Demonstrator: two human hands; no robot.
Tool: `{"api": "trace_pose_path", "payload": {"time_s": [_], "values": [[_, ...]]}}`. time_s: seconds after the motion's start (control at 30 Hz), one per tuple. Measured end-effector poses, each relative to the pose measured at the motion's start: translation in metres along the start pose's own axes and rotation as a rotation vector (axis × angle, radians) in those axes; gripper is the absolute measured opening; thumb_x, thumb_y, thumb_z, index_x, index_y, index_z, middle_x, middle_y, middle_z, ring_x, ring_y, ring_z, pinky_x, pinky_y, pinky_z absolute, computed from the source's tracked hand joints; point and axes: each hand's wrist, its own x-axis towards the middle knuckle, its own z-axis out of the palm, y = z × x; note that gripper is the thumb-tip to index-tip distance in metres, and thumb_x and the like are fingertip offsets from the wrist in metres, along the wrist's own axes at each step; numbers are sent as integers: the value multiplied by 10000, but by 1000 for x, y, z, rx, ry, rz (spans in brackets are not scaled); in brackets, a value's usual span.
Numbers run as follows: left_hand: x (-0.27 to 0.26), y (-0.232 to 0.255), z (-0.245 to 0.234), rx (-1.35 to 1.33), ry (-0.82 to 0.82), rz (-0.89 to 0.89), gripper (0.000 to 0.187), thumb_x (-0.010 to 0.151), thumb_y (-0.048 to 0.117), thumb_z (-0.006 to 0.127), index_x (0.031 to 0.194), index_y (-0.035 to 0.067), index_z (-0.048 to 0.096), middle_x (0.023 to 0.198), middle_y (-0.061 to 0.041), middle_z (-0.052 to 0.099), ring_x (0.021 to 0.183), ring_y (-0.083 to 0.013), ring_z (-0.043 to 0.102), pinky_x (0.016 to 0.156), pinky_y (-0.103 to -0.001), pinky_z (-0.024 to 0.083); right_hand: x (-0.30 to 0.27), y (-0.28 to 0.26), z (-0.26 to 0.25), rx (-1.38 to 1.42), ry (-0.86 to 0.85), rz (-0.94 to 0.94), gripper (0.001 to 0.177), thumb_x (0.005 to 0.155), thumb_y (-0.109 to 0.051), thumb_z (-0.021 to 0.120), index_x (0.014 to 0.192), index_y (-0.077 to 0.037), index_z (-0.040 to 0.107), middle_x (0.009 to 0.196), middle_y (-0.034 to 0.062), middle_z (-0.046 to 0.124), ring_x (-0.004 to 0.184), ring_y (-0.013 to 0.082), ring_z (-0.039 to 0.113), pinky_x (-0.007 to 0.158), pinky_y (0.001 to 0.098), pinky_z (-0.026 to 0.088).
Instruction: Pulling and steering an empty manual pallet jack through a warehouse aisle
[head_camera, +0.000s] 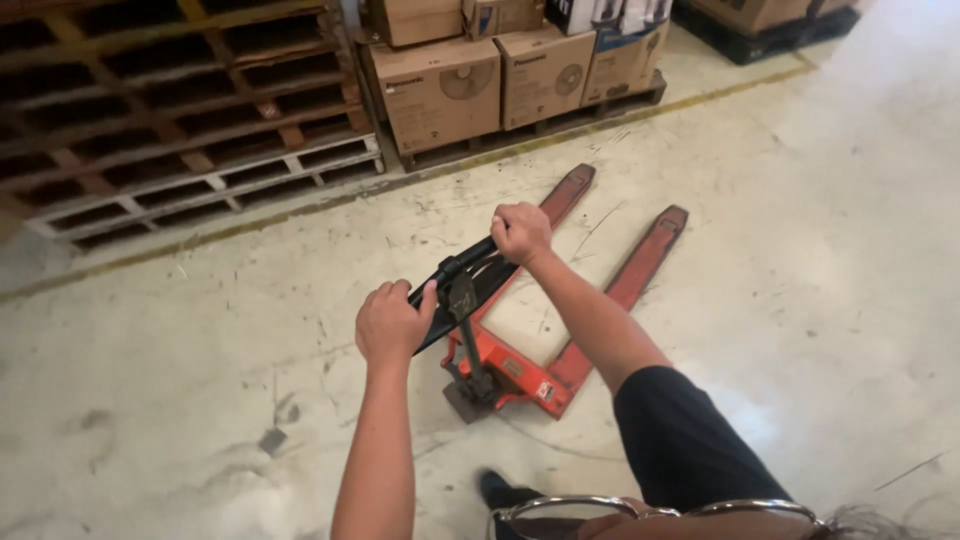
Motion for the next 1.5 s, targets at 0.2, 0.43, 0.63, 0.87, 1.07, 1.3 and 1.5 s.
{"api": "trace_pose_path", "payload": {"time_s": [0.2, 0.43, 0.63, 0.87, 1.07, 1.3, 1.5], "values": [[72, -56, 27, -17, 170, 162, 552, 950, 673, 559, 966, 165, 773, 794, -32, 672, 810, -231, 723, 726, -338, 582, 27, -3, 43, -41, 59, 38, 320, 918, -479, 494, 712, -240, 544, 595, 90, 528, 669, 309, 651, 659, 407, 542], [154, -109, 45, -93, 105, 270, 522, 953, 646, 587, 957, 159, 777, 784, -41, 674, 807, -239, 723, 729, -345, 580, 60, -21, 84, -114, 49, 160, 319, 928, -447, 488, 697, -230, 523, 564, 72, 482, 628, 294, 620, 653, 390, 522], [238, -125, 68, -171, 32, 328, 556, 938, 664, 556, 986, 159, 783, 821, -70, 698, 849, -283, 734, 786, -393, 587, 105, -23, 101, -136, 41, 248, 282, 903, -383, 519, 729, -169, 573, 607, 134, 545, 672, 355, 638, 661, 455, 522], [329, -146, 112, -224, 84, 485, 502, 936, 649, 585, 966, 185, 773, 811, -62, 682, 841, -277, 731, 774, -384, 589, 126, -9, 136, -247, 39, 387, 311, 932, -400, 496, 747, -163, 575, 632, 145, 544, 698, 376, 632, 681, 469, 522], [398, -143, 132, -317, -191, 631, 531, 977, 634, 521, 997, 162, 763, 857, -63, 695, 891, -292, 732, 803, -412, 586, 135, 2, 153, -338, 63, 601, 320, 923, -411, 517, 750, -147, 566, 641, 163, 532, 725, 394, 626, 687, 487, 516], [442, -120, 160, -362, -180, 729, 497, 956, 589, 534, 928, 143, 753, 800, -89, 681, 834, -324, 733, 750, -436, 593, 143, 34, 169, -400, 60, 719, 281, 932, -379, 497, 796, -155, 599, 675, 169, 547, 766, 398, 633, 715, 499, 525], [484, -111, 178, -401, -237, 761, 500, 933, 592, 541, 874, 131, 725, 788, -98, 670, 826, -330, 733, 739, -449, 593, 150, 66, 192, -487, 130, 666, 293, 945, -409, 495, 790, -184, 603, 652, 145, 529, 742, 371, 628, 716, 456, 529]]}}
